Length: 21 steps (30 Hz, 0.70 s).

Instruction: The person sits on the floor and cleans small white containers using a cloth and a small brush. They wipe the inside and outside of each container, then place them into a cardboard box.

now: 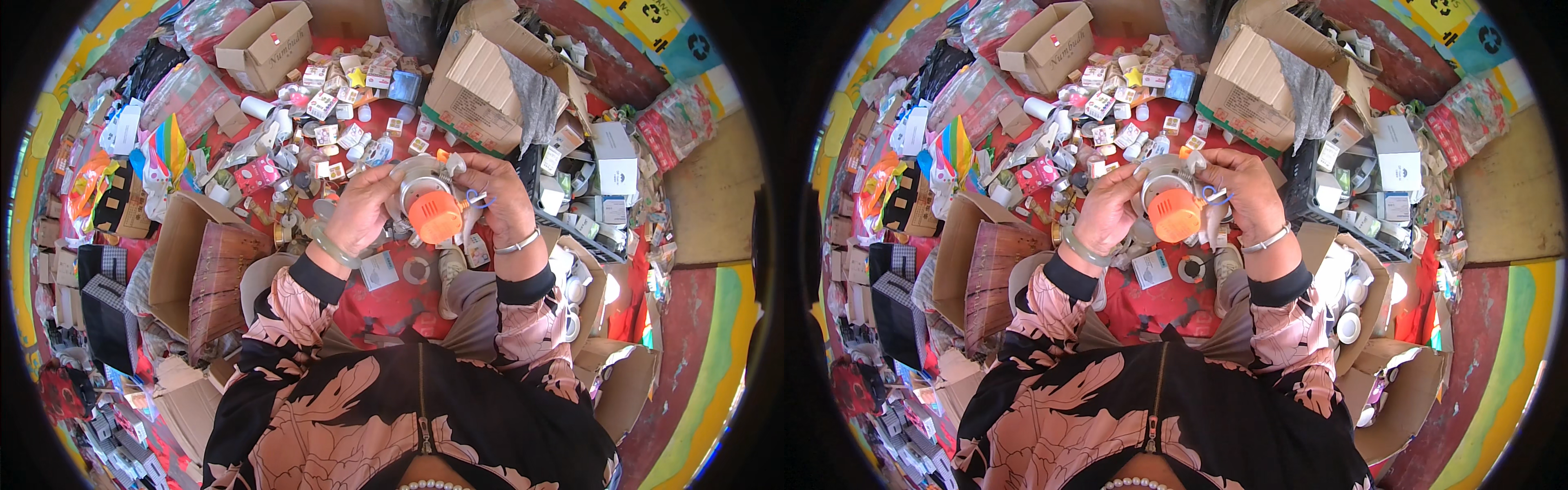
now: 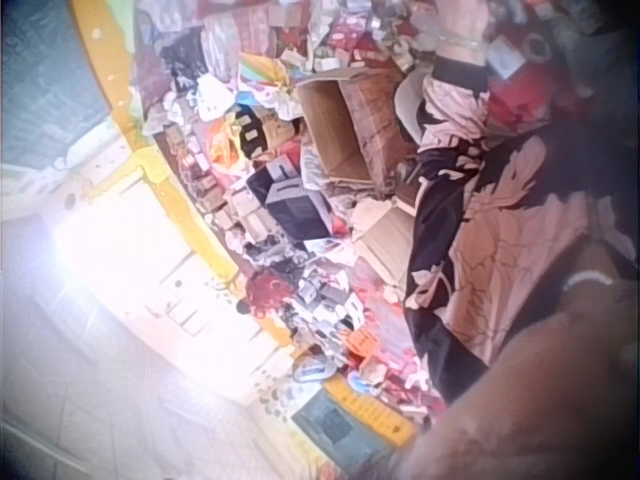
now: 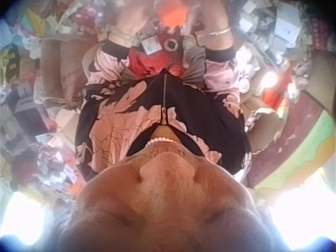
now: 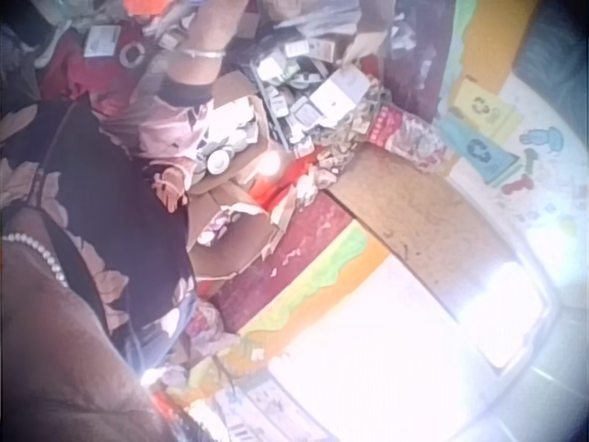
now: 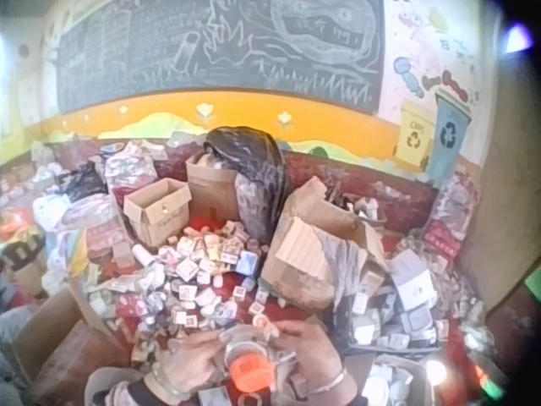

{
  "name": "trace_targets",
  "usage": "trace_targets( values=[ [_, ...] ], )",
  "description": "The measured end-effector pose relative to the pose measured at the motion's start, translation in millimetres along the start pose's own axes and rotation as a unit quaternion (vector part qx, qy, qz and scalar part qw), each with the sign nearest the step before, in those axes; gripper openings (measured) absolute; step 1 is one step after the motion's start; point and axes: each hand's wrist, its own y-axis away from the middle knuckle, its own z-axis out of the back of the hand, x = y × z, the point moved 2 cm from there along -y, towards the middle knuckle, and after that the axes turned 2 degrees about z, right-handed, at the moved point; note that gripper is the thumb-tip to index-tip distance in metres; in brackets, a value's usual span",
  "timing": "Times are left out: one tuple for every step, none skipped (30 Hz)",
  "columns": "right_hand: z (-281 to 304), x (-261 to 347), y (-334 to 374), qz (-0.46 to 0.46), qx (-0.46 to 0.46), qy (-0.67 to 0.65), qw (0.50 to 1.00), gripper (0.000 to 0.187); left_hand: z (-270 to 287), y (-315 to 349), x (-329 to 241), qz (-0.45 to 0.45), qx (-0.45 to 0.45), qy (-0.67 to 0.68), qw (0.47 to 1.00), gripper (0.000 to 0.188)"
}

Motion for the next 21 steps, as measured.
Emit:
trace_targets(
  values=[
    [0.7, 1.5, 0.6, -0.003, 0.011, 0.015, 1.000, 0.024, -3.4, 1.0, -1.3, -0.008, -0.007, 0.007, 1.000, 0.022],
    [1.5, -2.0, -1.1, 0.013, -0.003, 0.048, 0.999, 0.023, -5.3, 1.2, -1.9, -0.017, -0.014, 0.013, 1.000, 0.022],
    [1.9, -4.4, -2.1, 0.029, -0.010, 0.108, 0.994, 0.023, -2.6, -0.3, -0.5, -0.021, -0.022, 0.032, 0.999, 0.021],
    [2.5, -6.6, -3.2, 0.045, -0.017, 0.167, 0.985, 0.024, 3.6, -2.7, 2.5, -0.024, -0.029, 0.051, 0.998, 0.020],
    [4.8, -9.9, -4.8, 0.060, -0.025, 0.226, 0.972, 0.024, 8.1, -4.5, 5.1, -0.027, -0.037, 0.069, 0.997, 0.020],
    [2.8, -10.0, -8.2, 0.095, -0.025, 0.283, 0.954, 0.024, 10.6, -5.3, 6.0, -0.033, -0.034, 0.067, 0.997, 0.020],
    [4.1, -7.9, -6.9, 0.082, -0.027, 0.298, 0.951, 0.023, 12.2, -5.8, 6.7, -0.039, -0.032, 0.064, 0.997, 0.020],
    [5.2, -3.0, -4.0, 0.069, -0.029, 0.312, 0.947, 0.023, 12.7, -6.1, 6.9, -0.044, -0.029, 0.062, 0.997, 0.020],
    [3.6, 1.4, -1.1, 0.055, -0.032, 0.326, 0.943, 0.023, 11.9, -5.9, 8.6, -0.030, -0.037, 0.081, 0.996, 0.021],
    [5.9, 0.4, -2.3, 0.057, -0.026, 0.316, 0.947, 0.024, 10.2, -5.5, 10.4, -0.015, -0.046, 0.101, 0.994, 0.022],
    [9.8, -1.0, -5.2, 0.060, -0.021, 0.306, 0.950, 0.024, 9.2, -5.4, 11.4, -0.001, -0.054, 0.120, 0.991, 0.023],
    [13.0, -1.8, -6.4, 0.061, -0.016, 0.296, 0.953, 0.025, 7.7, -6.1, 11.2, 0.009, -0.050, 0.117, 0.992, 0.024],
    [13.0, -1.5, -6.2, 0.086, -0.039, 0.315, 0.944, 0.025, 6.3, -6.7, 10.7, 0.019, -0.047, 0.114, 0.992, 0.024],
    [10.7, -1.5, -6.2, 0.112, -0.063, 0.334, 0.934, 0.025, 5.5, -7.1, 10.6, 0.028, -0.043, 0.111, 0.992, 0.025],
    [8.3, -1.7, -6.4, 0.137, -0.084, 0.352, 0.922, 0.026, 6.5, -7.3, 13.0, 0.039, -0.026, 0.115, 0.992, 0.025],
    [8.5, -5.1, -9.4, 0.129, -0.099, 0.330, 0.930, 0.021, 9.2, -7.7, 16.8, 0.050, -0.010, 0.119, 0.992, 0.025],
    [8.7, -3.9, -10.3, 0.157, -0.097, 0.360, 0.915, 0.019, 10.3, -7.6, 19.1, 0.061, 0.006, 0.122, 0.991, 0.025],
    [9.7, -3.6, -10.4, 0.185, -0.094, 0.388, 0.898, 0.017, 10.0, -7.0, 19.2, 0.060, -0.013, 0.114, 0.992, 0.024],
    [10.8, -3.0, -10.8, 0.212, -0.091, 0.416, 0.879, 0.015, 8.7, -6.5, 18.2, 0.059, -0.032, 0.105, 0.992, 0.023],
    [11.6, -1.0, -12.3, 0.178, -0.053, 0.414, 0.891, 0.013, 8.7, -6.4, 17.8, 0.058, -0.051, 0.097, 0.992, 0.023],
    [16.6, -3.5, -16.7, 0.123, -0.036, 0.397, 0.909, 0.013, 12.3, -6.8, 19.0, 0.057, -0.063, 0.110, 0.990, 0.022]
  ],
)
